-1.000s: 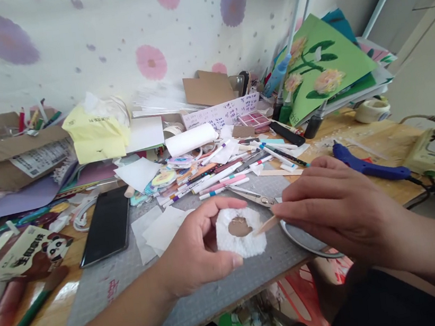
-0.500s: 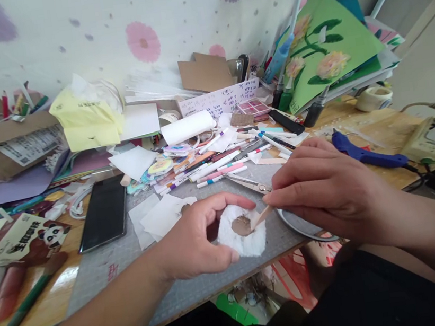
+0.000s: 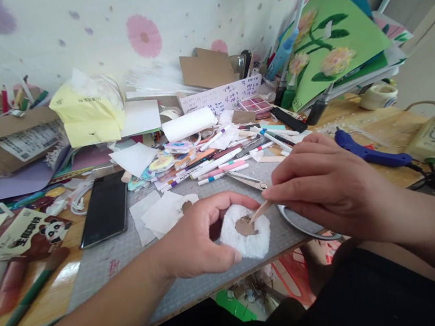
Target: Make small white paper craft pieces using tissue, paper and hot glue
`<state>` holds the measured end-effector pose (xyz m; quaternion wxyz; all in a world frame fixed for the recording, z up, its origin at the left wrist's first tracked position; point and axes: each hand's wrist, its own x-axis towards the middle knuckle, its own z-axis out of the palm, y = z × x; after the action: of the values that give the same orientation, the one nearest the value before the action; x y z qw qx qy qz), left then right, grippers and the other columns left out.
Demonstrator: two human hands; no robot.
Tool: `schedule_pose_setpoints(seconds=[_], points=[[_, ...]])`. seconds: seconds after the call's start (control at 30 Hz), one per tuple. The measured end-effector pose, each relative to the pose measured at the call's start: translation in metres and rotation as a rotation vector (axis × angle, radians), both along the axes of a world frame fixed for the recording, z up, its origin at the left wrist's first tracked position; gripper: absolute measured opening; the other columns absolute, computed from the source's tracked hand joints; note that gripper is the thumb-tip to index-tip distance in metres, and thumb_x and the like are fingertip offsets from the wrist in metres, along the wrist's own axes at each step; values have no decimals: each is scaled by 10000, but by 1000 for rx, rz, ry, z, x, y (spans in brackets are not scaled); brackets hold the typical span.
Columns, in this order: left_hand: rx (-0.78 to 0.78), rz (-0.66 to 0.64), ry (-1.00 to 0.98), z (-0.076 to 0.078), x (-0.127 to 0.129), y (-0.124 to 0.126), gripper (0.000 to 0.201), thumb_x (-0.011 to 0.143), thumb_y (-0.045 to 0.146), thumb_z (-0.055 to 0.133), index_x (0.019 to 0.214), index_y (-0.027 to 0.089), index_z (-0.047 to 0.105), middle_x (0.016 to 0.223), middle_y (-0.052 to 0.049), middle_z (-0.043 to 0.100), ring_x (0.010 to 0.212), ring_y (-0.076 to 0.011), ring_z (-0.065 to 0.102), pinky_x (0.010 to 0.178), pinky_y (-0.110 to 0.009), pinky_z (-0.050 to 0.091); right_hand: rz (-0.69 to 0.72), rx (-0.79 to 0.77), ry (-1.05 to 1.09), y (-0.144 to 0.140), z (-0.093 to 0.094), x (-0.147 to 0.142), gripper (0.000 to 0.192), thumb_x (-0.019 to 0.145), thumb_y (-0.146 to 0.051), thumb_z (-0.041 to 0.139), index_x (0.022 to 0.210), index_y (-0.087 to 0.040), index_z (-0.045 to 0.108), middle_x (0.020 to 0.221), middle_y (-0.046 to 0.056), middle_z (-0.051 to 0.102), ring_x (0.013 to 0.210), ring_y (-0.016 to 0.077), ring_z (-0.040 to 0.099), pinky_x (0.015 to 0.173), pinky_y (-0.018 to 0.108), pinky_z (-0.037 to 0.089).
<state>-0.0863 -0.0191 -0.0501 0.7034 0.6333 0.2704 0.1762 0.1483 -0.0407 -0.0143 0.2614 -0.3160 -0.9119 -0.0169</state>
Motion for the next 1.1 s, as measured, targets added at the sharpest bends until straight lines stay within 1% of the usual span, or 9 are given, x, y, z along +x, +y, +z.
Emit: schedule_pose_setpoints(seconds=[0.07, 0.2, 0.33, 0.47, 0.57, 0.63, 0.8, 0.97, 1.1], points=[[-8, 2, 2, 0, 0, -1, 569, 573, 69, 654, 1109, 214, 532, 858, 33, 570, 735, -114, 500, 614, -193, 384, 34, -17, 16, 0, 0, 1, 156, 816, -153, 591, 908, -243, 680, 834, 19, 663, 734, 162, 537, 699, 357, 327], [35, 4, -9, 0, 1, -1, 563, 577, 43, 654, 1097, 224, 539, 843, 46, 562, 721, -105, 499, 596, -184, 387, 75, -12, 40, -5, 1, -5, 166, 812, -157, 592, 933, -236, 673, 846, 21, 661, 716, 157, 526, 685, 356, 326], [57, 13, -36, -1, 1, -1, 550, 591, 42, 656, 1095, 229, 538, 877, 45, 576, 752, -109, 512, 629, -190, 404, 26, 40, -8, -9, 3, -14, 150, 844, -162, 556, 904, -219, 681, 791, 31, 656, 698, 163, 519, 664, 354, 323], [41, 30, -34, -2, 2, -1, 563, 597, 41, 647, 1116, 223, 528, 877, 39, 582, 746, -111, 518, 624, -193, 405, 0, 73, -50, -7, 2, -10, 154, 851, -168, 547, 922, -210, 676, 793, 37, 657, 702, 170, 522, 659, 357, 320], [2, 37, -19, -2, 3, -2, 572, 596, 40, 638, 1127, 216, 517, 866, 33, 585, 752, -119, 528, 635, -204, 410, -9, 49, 4, -6, 0, -5, 182, 829, -140, 579, 970, -220, 661, 841, 33, 662, 726, 164, 530, 676, 358, 331], [10, 43, -18, -2, 3, -2, 564, 587, 35, 638, 1110, 214, 528, 866, 35, 582, 756, -120, 529, 643, -206, 411, -2, 40, 32, -7, -1, -6, 190, 824, -129, 585, 976, -216, 659, 841, 29, 658, 712, 157, 522, 665, 355, 327], [57, 58, -18, -1, 3, -2, 572, 583, 28, 633, 1112, 217, 530, 898, 27, 589, 794, -138, 542, 673, -222, 420, -19, 71, -30, -7, -3, -9, 163, 839, -169, 574, 965, -210, 670, 807, 33, 661, 690, 165, 526, 636, 346, 315], [44, 61, 20, -1, 3, -3, 564, 588, 71, 649, 1120, 214, 526, 886, 9, 589, 786, -160, 550, 663, -245, 429, -17, 29, 37, -7, -4, -7, 186, 816, -146, 600, 970, -227, 665, 849, 34, 664, 720, 162, 554, 670, 341, 357], [67, 79, 4, -2, 3, -4, 559, 590, 55, 632, 1112, 227, 527, 897, 15, 585, 806, -162, 548, 683, -252, 432, -26, 13, 4, -8, -6, -11, 168, 839, -146, 558, 939, -204, 681, 816, 40, 663, 705, 166, 552, 659, 346, 356]])
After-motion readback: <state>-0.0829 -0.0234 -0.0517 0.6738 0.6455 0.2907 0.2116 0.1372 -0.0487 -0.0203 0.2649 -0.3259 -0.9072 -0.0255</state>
